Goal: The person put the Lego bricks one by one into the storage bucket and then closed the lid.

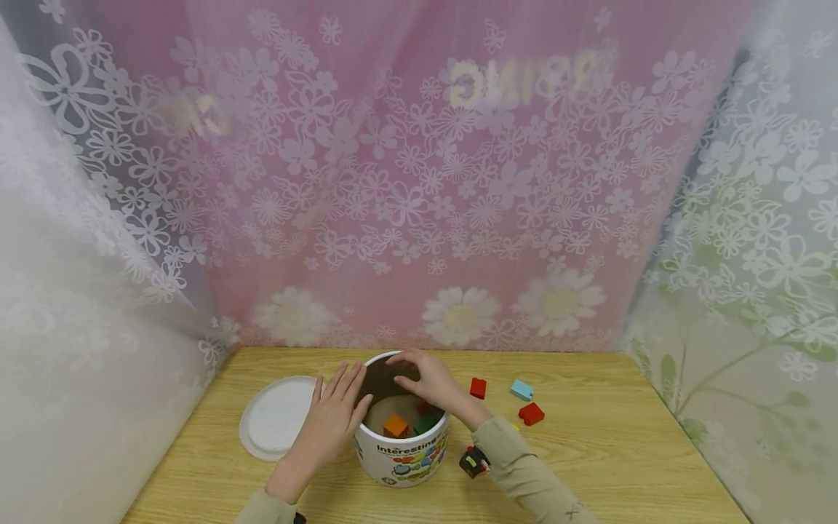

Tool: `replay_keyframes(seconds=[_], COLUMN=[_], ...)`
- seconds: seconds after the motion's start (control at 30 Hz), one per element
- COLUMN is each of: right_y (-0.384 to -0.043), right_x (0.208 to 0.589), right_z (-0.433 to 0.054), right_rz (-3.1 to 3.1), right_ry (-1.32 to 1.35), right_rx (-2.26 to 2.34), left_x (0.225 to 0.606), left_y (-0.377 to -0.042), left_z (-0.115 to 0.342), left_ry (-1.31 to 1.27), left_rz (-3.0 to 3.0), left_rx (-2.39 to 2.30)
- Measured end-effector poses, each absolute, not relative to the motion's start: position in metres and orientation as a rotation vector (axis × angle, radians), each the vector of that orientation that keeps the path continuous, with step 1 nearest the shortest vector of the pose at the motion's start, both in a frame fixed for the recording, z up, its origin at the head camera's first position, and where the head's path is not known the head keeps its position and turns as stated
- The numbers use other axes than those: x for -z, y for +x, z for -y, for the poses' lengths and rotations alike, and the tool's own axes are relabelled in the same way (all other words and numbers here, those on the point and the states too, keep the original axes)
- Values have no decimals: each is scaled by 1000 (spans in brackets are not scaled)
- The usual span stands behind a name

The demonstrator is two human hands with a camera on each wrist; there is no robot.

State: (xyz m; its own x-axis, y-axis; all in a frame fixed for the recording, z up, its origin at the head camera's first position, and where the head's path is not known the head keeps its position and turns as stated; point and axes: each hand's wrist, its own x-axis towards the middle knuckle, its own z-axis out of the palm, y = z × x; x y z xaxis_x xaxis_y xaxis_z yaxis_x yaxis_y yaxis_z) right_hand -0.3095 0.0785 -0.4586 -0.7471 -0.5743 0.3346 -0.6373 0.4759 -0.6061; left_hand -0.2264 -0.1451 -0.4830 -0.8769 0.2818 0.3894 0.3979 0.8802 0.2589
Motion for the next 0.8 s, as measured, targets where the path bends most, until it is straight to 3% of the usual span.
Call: replay_keyframes(seconds=[0.8], right_y=[-309], right_x=[448], right_z=[-138], right_rz=[2325], right_ry=[914], right_rx=[-1368], left_x=[482], left_y=[-224], left_z=[144], left_ry=[-494], left_rz=[2708], left_rx=[507])
